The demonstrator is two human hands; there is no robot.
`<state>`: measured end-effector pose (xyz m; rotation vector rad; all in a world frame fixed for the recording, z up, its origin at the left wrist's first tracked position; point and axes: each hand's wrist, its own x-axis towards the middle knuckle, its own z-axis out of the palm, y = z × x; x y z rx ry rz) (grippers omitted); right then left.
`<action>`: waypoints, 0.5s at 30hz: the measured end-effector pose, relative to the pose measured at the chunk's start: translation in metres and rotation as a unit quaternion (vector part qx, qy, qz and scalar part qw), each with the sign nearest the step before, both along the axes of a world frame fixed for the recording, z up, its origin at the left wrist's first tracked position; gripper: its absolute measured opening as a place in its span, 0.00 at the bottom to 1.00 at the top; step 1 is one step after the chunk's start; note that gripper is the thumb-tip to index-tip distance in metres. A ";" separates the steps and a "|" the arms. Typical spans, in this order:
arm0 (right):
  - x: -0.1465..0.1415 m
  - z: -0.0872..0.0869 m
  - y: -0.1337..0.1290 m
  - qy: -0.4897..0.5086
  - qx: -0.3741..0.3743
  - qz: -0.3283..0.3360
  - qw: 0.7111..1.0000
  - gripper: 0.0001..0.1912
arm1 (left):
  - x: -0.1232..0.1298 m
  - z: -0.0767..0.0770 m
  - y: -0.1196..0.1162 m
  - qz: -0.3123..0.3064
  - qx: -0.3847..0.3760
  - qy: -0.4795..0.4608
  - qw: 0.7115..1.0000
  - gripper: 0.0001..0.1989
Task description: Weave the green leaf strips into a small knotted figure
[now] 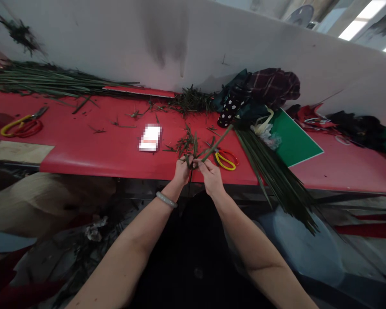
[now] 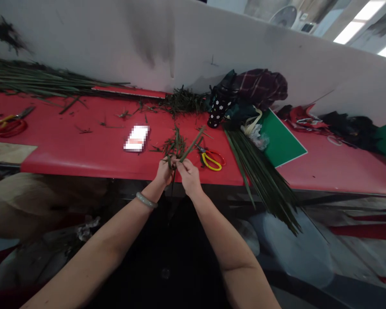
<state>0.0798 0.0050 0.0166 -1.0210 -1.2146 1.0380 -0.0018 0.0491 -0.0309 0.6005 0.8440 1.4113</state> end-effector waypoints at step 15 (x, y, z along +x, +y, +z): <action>0.003 -0.047 -0.013 0.179 -0.289 -0.017 0.940 0.10 | -0.005 0.006 -0.001 -0.011 0.009 0.031 0.999 0.16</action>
